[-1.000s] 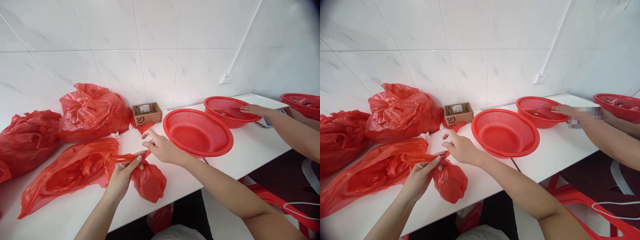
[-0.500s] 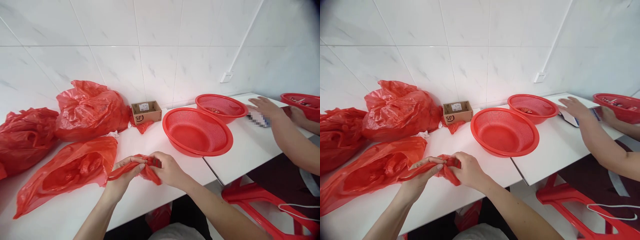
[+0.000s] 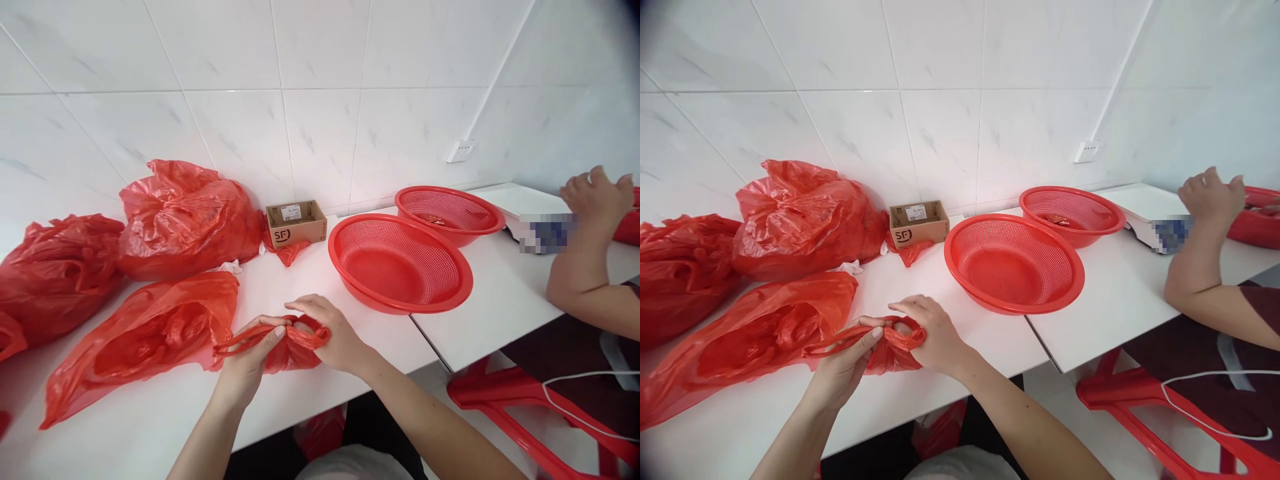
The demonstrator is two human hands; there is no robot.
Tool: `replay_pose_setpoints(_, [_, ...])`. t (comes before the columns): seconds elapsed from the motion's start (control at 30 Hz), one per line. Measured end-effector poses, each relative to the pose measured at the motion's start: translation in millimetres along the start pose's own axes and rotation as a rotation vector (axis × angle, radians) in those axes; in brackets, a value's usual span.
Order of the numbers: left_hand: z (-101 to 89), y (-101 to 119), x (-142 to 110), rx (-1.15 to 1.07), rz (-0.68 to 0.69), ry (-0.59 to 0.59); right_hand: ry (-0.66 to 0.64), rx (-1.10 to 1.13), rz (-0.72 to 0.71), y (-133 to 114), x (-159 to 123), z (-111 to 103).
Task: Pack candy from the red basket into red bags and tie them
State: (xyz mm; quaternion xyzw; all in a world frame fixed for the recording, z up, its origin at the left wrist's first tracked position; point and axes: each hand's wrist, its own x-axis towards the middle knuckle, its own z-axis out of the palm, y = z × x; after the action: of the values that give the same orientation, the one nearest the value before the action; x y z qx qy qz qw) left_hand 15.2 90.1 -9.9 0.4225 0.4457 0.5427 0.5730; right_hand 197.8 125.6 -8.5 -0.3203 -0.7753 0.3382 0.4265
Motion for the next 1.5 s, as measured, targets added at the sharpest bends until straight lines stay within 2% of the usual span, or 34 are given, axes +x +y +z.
replay_pose_setpoints(0.07, [-0.4,3,0,0.107,0.013,-0.022,-0.073,0.201,0.066,1,0,5])
replay_pose_setpoints(0.13, [-0.9,3,1,0.240,0.074,-0.004,-0.067,0.303,0.145,3,-2,10])
replay_pose_setpoints(0.23, [1.3,-5,1,0.341,0.209,0.076,0.020,0.287,0.224,4,-8,16])
replay_pose_setpoints(0.33, [6.4,-17,-1,0.408,0.333,0.175,0.085,0.212,0.240,1,-14,21])
replay_pose_setpoints(0.4, [9.1,-24,-2,0.465,0.415,0.247,0.066,0.247,0.262,0,-15,20])
replay_pose_setpoints(0.47, [10.2,-29,-1,0.506,0.488,0.291,0.010,0.398,0.314,3,-13,18])
replay_pose_setpoints(0.6, [8.7,-26,2,0.590,0.620,0.262,-0.068,0.726,0.373,11,-6,9])
replay_pose_setpoints(0.7, [5.1,-16,4,0.674,0.692,0.170,-0.112,0.660,0.336,8,-1,2])
replay_pose_setpoints(0.8, [-2.2,-5,4,0.770,0.692,0.011,-0.103,0.392,0.244,-3,1,-5])
replay_pose_setpoints(0.9, [-13.0,3,2,0.855,0.667,-0.154,-0.080,0.022,0.054,-11,0,-11])
replay_pose_setpoints(0.97, [-20.3,7,2,0.902,0.672,-0.152,-0.066,-0.209,-0.077,-12,-3,-12])
replay_pose_setpoints(1.07, [-27.6,12,2,0.951,0.704,-0.013,-0.109,-0.410,-0.179,-8,-12,-11])
replay_pose_setpoints(1.17, [-26.8,16,0,0.920,0.637,0.088,-0.152,-0.442,-0.171,-3,-21,-12])
replay_pose_setpoints(1.3, [-15.6,24,-5,0.836,0.467,0.138,-0.072,-0.330,-0.109,-3,-25,-19])
replay_pose_setpoints(1.4, [-7.9,31,-8,0.779,0.408,0.069,-0.041,-0.152,-0.123,-4,-19,-18])
replay_pose_setpoints(1.5, [-3.8,34,-9,0.738,0.405,-0.003,-0.085,-0.026,-0.148,-1,-11,-3])
